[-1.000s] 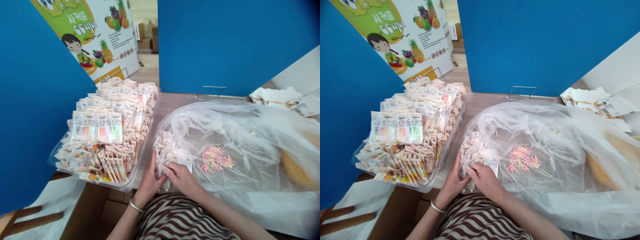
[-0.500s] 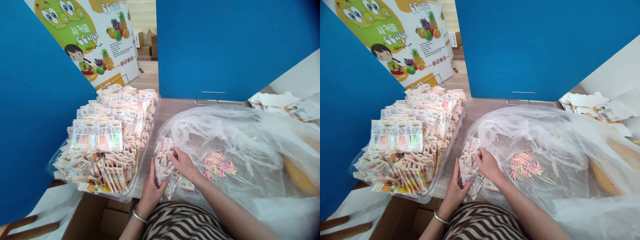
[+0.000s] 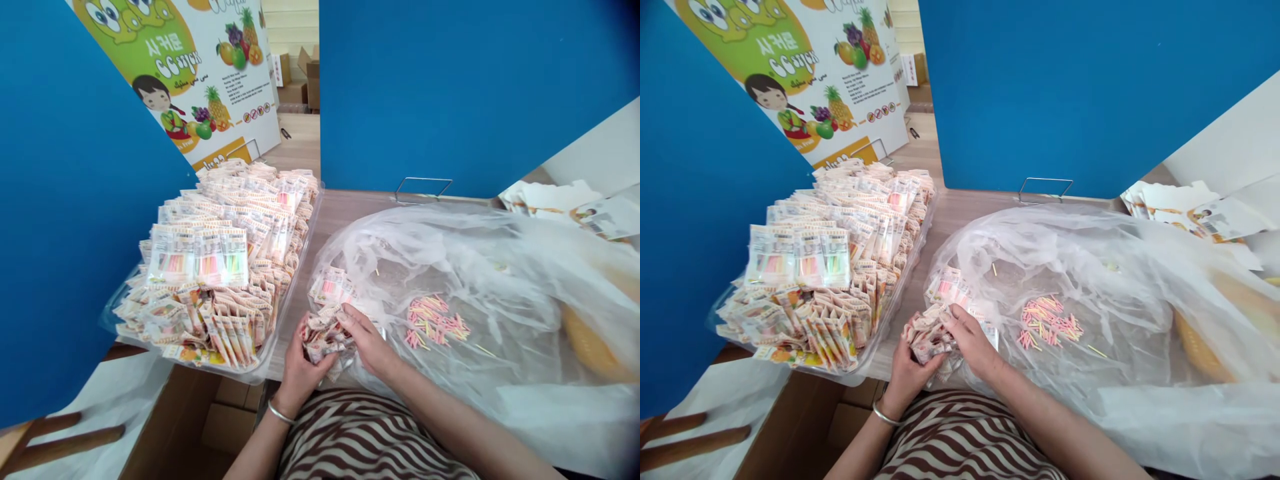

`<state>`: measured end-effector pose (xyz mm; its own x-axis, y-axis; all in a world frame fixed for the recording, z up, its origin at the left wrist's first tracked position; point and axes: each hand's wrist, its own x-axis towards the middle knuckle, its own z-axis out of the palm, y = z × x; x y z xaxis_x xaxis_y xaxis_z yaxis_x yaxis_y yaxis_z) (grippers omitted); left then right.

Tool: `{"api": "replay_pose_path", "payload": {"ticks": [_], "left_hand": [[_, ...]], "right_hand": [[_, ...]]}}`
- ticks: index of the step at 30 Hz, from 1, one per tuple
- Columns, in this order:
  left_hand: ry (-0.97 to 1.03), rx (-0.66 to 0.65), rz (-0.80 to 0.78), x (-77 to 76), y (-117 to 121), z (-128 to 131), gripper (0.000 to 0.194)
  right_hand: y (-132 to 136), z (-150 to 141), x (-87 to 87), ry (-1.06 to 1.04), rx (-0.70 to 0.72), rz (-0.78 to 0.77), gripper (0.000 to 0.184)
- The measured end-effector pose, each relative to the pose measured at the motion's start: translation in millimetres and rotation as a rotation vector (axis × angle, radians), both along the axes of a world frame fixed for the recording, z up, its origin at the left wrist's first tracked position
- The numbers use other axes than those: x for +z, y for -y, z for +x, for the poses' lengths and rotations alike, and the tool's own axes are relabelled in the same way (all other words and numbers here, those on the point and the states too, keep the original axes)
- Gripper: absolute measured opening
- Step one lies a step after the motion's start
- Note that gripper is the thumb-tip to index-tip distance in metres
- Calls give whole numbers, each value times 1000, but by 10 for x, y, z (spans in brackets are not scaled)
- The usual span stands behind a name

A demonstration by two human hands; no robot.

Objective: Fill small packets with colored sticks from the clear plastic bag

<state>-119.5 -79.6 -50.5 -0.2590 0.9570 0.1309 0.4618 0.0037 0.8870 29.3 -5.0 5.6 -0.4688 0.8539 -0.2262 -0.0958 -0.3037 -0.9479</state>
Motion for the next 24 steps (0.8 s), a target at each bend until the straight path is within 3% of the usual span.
{"api": "replay_pose_path", "payload": {"ticks": [3,5,9,14,16,19,24], "left_hand": [[-1,105,138,85,55,47,81],[71,110,142,114,106,59,86],[280,-33,16,71,206,-40,98],[8,-239,47,30,216,-259,68],[-26,-244,86,47,176,-278,58],[105,-206,56,91,113,-232,42],[251,-38,-117,160,68,-200,33]], "right_hand": [[-27,76,245,-84,162,104,44],[-62,118,333,-82,283,169,50],[-95,99,156,104,367,177,48],[-109,-24,-140,350,283,229,47],[-161,-52,-153,370,288,159,45],[-301,17,-109,229,356,57,52],[-447,386,-72,73,628,155,68]]}}
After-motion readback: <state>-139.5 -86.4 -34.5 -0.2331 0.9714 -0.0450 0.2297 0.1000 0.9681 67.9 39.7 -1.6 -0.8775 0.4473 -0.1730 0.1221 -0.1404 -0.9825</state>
